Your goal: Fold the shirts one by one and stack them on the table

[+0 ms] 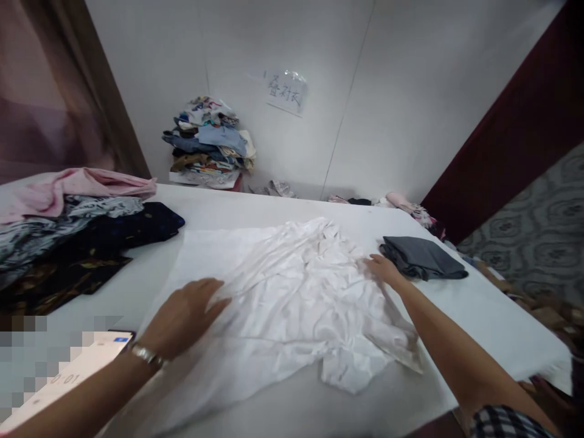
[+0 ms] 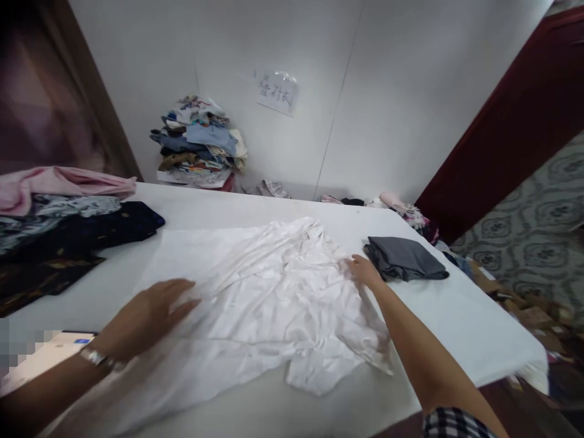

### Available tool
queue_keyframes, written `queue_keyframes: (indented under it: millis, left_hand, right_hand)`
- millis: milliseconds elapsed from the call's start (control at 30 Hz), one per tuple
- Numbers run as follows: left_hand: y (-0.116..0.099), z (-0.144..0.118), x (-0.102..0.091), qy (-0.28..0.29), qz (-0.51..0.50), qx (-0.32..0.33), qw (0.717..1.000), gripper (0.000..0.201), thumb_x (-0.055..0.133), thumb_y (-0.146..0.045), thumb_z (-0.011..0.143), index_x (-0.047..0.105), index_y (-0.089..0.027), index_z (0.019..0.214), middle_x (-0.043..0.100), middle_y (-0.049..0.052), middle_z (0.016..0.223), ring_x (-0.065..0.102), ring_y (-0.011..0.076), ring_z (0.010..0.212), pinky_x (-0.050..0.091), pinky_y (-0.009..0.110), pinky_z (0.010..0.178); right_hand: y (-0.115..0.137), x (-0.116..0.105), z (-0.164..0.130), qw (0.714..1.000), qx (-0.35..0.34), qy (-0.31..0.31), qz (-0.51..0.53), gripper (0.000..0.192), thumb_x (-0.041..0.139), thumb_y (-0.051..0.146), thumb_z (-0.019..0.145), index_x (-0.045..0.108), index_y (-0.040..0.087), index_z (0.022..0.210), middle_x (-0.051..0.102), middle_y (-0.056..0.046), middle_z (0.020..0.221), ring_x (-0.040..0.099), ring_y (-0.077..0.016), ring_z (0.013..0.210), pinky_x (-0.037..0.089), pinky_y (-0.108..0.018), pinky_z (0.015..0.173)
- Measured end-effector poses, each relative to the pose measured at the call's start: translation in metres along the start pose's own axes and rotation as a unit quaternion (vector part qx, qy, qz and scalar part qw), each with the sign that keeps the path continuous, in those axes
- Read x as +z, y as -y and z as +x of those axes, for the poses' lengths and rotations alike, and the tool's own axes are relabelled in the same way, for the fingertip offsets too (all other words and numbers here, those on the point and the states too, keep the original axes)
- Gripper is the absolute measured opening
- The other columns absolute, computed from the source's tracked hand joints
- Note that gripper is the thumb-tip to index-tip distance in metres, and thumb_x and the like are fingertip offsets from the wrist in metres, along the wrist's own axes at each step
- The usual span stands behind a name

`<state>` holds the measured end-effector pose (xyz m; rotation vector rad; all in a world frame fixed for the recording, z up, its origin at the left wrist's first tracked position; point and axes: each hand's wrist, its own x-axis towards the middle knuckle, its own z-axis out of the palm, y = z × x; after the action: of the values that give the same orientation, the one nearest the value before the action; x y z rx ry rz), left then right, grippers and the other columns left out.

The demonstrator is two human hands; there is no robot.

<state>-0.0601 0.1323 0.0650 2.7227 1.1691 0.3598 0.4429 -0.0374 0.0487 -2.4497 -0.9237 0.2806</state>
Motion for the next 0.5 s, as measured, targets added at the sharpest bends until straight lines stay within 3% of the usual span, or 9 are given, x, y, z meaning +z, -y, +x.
queue_keyframes:
  millis: [100, 200, 300, 367, 500]
  left_hand:
    - [-0.025, -0.056, 0.013, -0.011, -0.046, 0.067, 0.997, 0.040, 0.047, -0.055, 0.086, 0.068, -0.034, 0.112, 0.072, 0.004, 0.117, 0.066, 0.0273, 0.108, 0.053, 0.041, 0.096]
    - [-0.040, -0.092, 0.024, -0.010, -0.039, 0.097, 0.994, 0.039, 0.055, -0.057, 0.081, 0.069, -0.039, 0.112, 0.073, 0.001, 0.116, 0.068, 0.0293, 0.107, 0.057, 0.044, 0.092]
    - [-0.049, -0.100, 0.022, -0.001, -0.021, 0.094, 0.995, 0.034, 0.056, -0.052, 0.082, 0.071, -0.036, 0.108, 0.073, 0.002, 0.117, 0.067, 0.0291, 0.107, 0.057, 0.044, 0.092]
    - [-0.055, -0.097, 0.014, 0.016, -0.020, 0.092, 0.995, 0.027, 0.047, -0.042, 0.088, 0.072, -0.032, 0.095, 0.074, 0.004, 0.107, 0.069, 0.0265, 0.099, 0.057, 0.041, 0.087]
    - [-0.070, -0.095, 0.001, 0.025, -0.029, 0.095, 0.995, 0.033, 0.036, -0.031, 0.091, 0.065, -0.028, 0.075, 0.071, 0.005, 0.079, 0.067, 0.0233, 0.074, 0.055, 0.037, 0.068]
  right_hand:
    - [-0.024, -0.003, -0.055, 1.000, -0.005, -0.002, 0.008, 0.059, 0.056, 0.052, 0.085, 0.060, 0.015, 0.130, 0.073, -0.010, 0.105, 0.070, -0.0225, 0.086, 0.053, -0.034, 0.078]
    - [-0.033, -0.005, -0.103, 1.000, -0.012, -0.009, 0.005, 0.067, 0.059, 0.056, 0.079, 0.058, 0.017, 0.134, 0.072, -0.006, 0.095, 0.067, -0.0208, 0.078, 0.052, -0.033, 0.074]
    - [-0.034, -0.012, -0.132, 0.999, -0.003, 0.008, 0.036, 0.065, 0.063, 0.048, 0.073, 0.061, 0.017, 0.130, 0.068, 0.000, 0.073, 0.063, -0.0184, 0.066, 0.049, -0.030, 0.063]
    - [-0.039, -0.021, -0.139, 0.994, 0.001, 0.013, 0.112, 0.061, 0.063, 0.045, 0.070, 0.064, 0.017, 0.125, 0.063, 0.002, 0.065, 0.059, -0.0161, 0.058, 0.045, -0.027, 0.054]
    - [-0.064, -0.039, -0.138, 0.964, 0.029, -0.048, 0.259, 0.059, 0.063, 0.047, 0.068, 0.066, 0.014, 0.116, 0.062, 0.002, 0.063, 0.057, -0.0157, 0.051, 0.041, -0.027, 0.048]
